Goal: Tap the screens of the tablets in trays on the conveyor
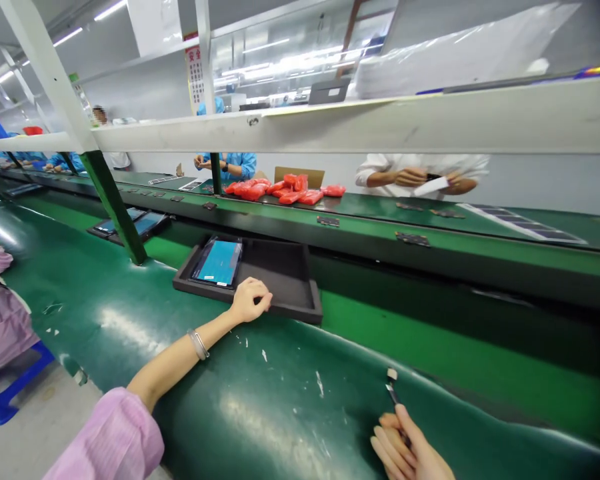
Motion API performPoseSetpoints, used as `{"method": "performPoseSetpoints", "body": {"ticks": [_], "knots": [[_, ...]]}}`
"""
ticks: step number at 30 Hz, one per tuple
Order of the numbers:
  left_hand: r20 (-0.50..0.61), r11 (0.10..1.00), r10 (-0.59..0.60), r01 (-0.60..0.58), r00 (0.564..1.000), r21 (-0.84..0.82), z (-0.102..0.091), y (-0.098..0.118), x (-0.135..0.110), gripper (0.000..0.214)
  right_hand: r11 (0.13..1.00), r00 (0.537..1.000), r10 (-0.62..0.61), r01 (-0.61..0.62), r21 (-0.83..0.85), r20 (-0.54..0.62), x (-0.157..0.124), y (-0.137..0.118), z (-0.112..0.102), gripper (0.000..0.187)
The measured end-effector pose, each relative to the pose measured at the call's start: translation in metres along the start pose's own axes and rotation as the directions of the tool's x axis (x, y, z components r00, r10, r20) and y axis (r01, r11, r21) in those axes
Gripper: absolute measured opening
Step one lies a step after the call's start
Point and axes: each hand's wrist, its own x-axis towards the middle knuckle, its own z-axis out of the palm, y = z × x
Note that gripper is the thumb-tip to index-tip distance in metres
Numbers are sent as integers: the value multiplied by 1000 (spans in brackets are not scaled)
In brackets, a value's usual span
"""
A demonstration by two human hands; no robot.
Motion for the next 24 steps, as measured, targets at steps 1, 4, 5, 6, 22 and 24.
{"method": "performPoseSetpoints", "body": {"ticks": [1, 4, 5, 6, 22, 24], "knots": [[13, 1000, 11, -11, 1000, -14, 2, -1, 0, 40, 1000, 1000, -14, 14, -7, 2, 0, 0, 0, 40], [41, 999, 26, -25, 999, -34, 11, -2, 1, 45, 998, 997, -55, 56, -13, 45, 1, 2, 0, 40], [35, 1000, 9, -8, 999, -31, 14, -3, 1, 46, 998, 996, -62, 63, -12, 58, 1, 3, 0, 40], [22, 999, -22, 23, 1000, -24, 17, -5, 2, 46, 998, 996, -66, 67, -11, 65, 1, 3, -1, 40], [-122, 880, -475, 469, 871, -81, -7, -26, 14, 36, 985, 979, -141, 153, -76, 146, -3, 8, -3, 44], [-64, 916, -392, 383, 918, -117, -8, 0, 6, 34, 978, 974, -174, 189, -93, 148, -4, 10, -1, 44]]}}
